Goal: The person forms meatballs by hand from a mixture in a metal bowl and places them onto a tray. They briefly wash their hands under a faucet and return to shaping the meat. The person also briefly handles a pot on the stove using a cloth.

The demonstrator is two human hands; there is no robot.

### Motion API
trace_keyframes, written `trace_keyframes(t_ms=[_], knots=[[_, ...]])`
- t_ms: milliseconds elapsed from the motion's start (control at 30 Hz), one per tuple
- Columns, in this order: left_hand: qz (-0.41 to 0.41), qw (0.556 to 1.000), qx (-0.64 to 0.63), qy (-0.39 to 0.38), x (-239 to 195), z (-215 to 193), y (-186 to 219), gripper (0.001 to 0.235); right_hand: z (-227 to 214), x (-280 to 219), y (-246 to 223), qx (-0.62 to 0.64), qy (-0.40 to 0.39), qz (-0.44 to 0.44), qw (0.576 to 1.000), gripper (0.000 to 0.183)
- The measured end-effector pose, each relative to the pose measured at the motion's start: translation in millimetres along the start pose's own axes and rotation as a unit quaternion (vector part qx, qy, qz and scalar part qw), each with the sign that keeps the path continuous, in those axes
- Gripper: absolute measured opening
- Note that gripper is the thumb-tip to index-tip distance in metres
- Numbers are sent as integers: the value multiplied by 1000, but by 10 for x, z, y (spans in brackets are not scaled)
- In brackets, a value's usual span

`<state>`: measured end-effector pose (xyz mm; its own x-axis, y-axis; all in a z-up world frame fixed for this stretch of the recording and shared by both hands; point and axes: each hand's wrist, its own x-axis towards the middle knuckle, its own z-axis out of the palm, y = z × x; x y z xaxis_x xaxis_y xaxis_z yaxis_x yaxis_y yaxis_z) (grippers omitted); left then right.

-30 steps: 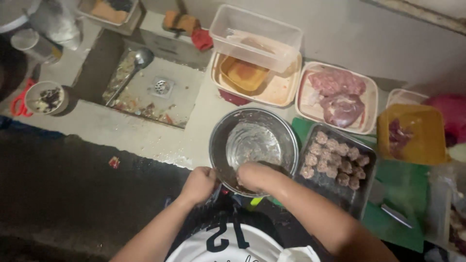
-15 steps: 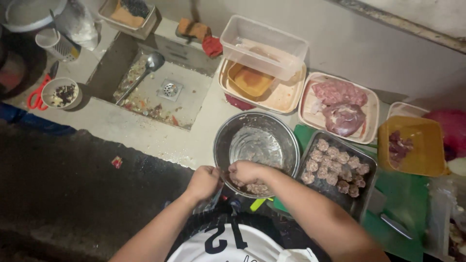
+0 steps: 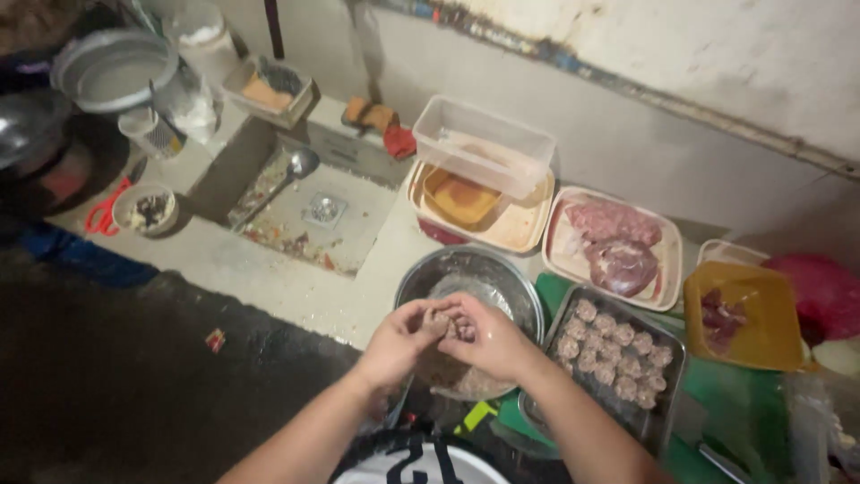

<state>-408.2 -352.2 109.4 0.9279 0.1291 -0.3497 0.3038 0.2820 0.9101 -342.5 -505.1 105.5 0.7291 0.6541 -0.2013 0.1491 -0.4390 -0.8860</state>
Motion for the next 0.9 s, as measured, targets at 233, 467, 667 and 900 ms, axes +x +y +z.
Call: trace_keyframes(t_ms=[233, 467, 667, 900], knots=[[9, 996, -91, -5, 97, 20, -135, 25, -173, -261, -422, -71, 96, -106, 987, 46], [39, 996, -78, -36, 180, 43, -207, 13, -242, -316, -356, -108, 125, -151, 975, 17], [45, 959, 274, -63, 80, -43, 101, 28, -389, -414, -250, -107, 141, -57, 983, 17], [-146, 927, -339, -64, 255, 320, -12, 44, -90, -414, -678, -98, 124, -178, 971, 24]])
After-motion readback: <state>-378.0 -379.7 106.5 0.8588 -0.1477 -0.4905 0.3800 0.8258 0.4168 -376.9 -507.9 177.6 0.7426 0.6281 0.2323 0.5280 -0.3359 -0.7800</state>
